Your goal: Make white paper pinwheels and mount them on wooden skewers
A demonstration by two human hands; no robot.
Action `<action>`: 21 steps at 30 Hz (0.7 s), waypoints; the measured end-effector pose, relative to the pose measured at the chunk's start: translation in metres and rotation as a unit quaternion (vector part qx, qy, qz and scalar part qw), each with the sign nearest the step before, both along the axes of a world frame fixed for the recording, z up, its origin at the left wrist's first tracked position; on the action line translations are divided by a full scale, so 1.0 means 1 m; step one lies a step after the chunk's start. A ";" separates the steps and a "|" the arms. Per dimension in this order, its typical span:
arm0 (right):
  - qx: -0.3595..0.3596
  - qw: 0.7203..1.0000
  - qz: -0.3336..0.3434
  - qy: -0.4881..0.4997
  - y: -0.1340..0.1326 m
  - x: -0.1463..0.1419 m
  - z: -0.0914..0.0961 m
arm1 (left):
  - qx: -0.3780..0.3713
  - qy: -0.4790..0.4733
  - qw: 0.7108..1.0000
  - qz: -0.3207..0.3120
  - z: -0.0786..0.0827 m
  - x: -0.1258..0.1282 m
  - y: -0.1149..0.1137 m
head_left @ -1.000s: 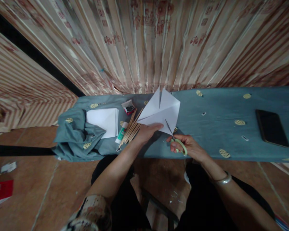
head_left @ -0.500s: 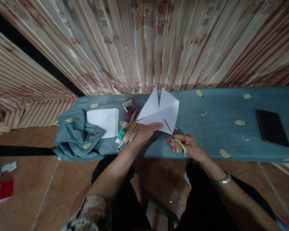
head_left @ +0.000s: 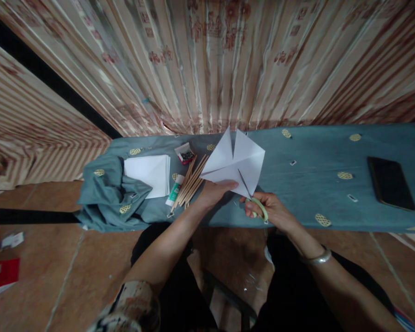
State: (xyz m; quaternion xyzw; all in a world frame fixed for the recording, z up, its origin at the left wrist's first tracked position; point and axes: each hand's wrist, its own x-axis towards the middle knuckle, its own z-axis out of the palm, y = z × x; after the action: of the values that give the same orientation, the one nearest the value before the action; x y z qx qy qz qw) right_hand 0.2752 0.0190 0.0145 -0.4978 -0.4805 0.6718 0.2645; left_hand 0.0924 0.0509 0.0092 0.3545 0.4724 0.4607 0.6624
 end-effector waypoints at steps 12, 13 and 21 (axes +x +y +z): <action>0.003 1.000 -0.017 -0.003 0.000 -0.002 0.000 | -0.003 0.030 0.997 -0.067 -0.004 -0.002 -0.001; 0.006 1.000 -0.015 -0.005 0.000 -0.002 0.000 | -0.002 0.034 0.997 -0.069 -0.005 -0.001 -0.001; 0.002 1.000 -0.022 -0.005 0.000 -0.003 -0.005 | -0.006 0.007 1.000 -0.018 -0.001 0.004 -0.002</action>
State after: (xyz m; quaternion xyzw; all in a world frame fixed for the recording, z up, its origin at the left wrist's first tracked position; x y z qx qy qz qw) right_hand 0.2725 0.0187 0.0095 -0.5115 -0.4721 0.6620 0.2779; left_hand 0.0961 0.0485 0.0086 0.3620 0.4731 0.4436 0.6696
